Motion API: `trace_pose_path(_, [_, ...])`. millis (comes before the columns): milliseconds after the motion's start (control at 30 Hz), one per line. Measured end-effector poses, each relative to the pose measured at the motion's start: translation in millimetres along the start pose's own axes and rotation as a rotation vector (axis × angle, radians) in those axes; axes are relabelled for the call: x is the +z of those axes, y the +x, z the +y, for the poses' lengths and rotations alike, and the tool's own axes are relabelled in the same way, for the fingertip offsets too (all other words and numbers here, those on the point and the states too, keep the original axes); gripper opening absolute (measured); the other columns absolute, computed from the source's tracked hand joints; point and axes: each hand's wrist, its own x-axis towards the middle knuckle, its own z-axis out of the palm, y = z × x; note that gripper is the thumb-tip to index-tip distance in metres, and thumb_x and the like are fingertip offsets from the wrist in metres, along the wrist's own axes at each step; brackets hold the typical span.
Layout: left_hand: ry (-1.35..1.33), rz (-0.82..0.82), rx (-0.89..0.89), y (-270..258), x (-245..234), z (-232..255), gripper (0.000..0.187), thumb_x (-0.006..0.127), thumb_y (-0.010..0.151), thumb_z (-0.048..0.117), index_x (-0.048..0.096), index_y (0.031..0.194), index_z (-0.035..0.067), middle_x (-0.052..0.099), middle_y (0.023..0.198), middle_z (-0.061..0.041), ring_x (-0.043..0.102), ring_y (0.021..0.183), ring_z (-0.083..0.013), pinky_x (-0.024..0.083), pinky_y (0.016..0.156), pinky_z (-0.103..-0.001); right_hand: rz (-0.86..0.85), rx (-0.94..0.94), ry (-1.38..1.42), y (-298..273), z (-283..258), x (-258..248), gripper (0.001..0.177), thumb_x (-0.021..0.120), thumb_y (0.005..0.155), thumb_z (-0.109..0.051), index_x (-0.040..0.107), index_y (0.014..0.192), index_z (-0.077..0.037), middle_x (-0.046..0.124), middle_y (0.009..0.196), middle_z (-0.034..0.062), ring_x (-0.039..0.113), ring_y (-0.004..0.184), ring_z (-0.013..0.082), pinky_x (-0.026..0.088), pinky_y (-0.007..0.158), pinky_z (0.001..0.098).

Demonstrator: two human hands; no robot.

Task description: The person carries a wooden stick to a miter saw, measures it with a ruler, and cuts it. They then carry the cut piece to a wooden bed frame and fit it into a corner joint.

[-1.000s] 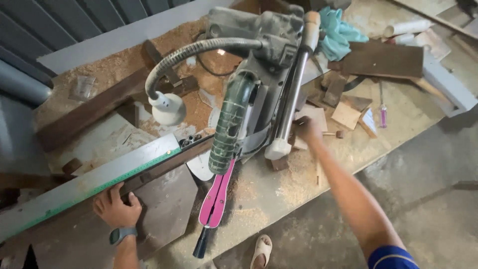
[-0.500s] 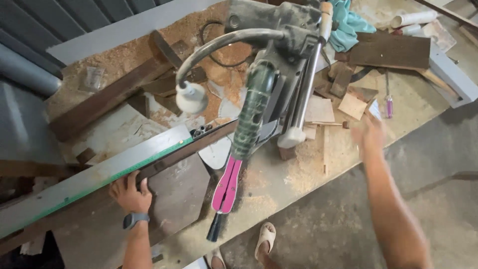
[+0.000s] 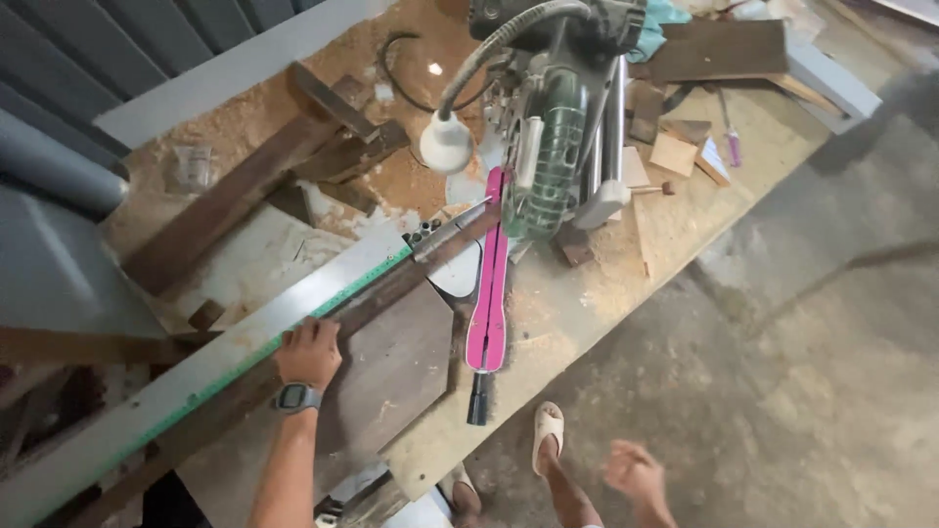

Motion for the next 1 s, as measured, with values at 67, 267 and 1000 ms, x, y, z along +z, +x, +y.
trace_pose_path(67, [0.027,0.013,0.002,4,-4,0,0.011,0.069,0.102,0.031,0.069,0.107,0.021,0.066,0.098,-0.009,0.060,0.081,-0.0323,0.058,0.071,-0.052,-0.279,0.025,0.207,-8,46,2,0.046,0.055,0.088,0.002,0.058,0.132,0.012,0.066,0.097,0.0305,0.066,0.073,0.0536,0.050,0.059,0.0591])
trace_pose_path(267, [0.005,0.051,-0.110,24,-40,-3,0.047,0.066,0.091,0.056,0.074,0.115,0.016,0.064,0.129,-0.016,0.057,0.123,-0.0375,0.038,0.111,-0.062,0.006,0.132,0.022,-182,-71,214,0.028,0.061,0.092,-0.012,0.067,0.116,0.002,0.061,0.085,0.0179,0.062,0.065,0.0288,0.049,0.053,0.0372])
trace_pose_path(1000, [-0.223,0.100,0.174,75,34,41,0.035,0.088,0.087,0.032,0.063,0.102,0.013,0.059,0.104,-0.007,0.054,0.089,-0.0287,0.051,0.093,-0.053,-0.112,-0.753,-1.018,-252,-477,554,0.095,0.070,0.085,-0.003,0.015,0.159,-0.023,0.026,0.164,0.0264,0.058,0.060,0.0188,0.051,0.054,0.0346])
